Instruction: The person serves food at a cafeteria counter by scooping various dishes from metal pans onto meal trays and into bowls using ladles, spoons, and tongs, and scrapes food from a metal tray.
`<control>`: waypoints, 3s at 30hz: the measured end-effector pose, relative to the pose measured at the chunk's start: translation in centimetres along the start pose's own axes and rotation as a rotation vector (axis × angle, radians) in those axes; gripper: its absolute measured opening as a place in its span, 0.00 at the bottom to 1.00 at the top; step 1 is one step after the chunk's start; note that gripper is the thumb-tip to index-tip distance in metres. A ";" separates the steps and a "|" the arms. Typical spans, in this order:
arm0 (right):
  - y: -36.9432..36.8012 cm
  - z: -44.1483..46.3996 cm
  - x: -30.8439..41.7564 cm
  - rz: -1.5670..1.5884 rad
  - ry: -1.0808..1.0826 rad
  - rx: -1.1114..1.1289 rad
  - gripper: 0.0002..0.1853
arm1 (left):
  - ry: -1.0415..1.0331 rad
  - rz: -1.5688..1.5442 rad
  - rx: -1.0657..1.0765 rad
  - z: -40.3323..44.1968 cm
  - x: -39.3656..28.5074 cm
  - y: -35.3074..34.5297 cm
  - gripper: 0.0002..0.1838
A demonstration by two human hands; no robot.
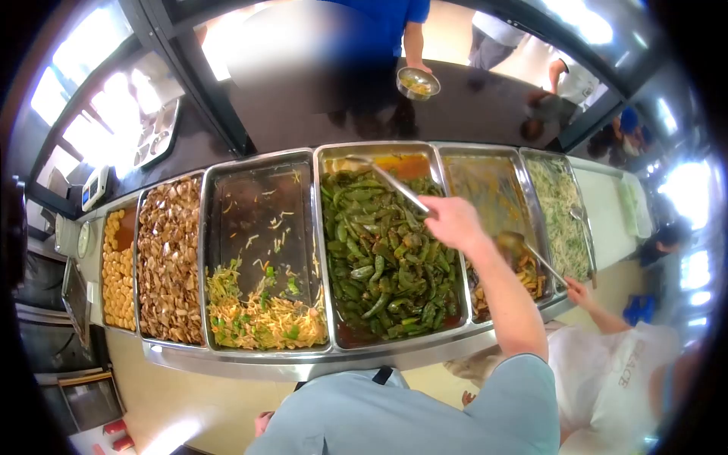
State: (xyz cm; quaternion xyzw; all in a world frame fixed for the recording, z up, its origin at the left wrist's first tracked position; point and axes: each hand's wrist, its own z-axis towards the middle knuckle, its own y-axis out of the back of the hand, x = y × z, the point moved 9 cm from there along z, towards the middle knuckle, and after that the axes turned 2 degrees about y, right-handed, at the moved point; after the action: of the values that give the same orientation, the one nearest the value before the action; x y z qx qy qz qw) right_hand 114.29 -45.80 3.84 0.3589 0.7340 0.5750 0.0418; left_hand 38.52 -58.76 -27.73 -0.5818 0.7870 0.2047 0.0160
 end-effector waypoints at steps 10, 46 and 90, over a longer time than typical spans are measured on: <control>-1.5 0.7 2.0 -0.361 0.229 -0.031 0.25 | 0.039 0.009 -0.013 -0.2 -2.6 -0.7 0.08; -10.3 2.7 1.8 1.230 -0.302 0.358 0.18 | 0.047 -0.060 0.010 1.4 -2.7 0.1 0.11; 4.3 9.6 -7.0 0.247 -0.107 -0.665 0.26 | -0.132 0.034 0.112 6.9 -1.0 0.9 0.11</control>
State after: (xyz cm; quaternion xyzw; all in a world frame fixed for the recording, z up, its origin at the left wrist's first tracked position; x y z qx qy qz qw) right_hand 126.05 -41.65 1.92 0.4414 0.4548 0.7634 0.1249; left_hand 36.54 -55.28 -33.54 -0.5517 0.8042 0.1985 0.0967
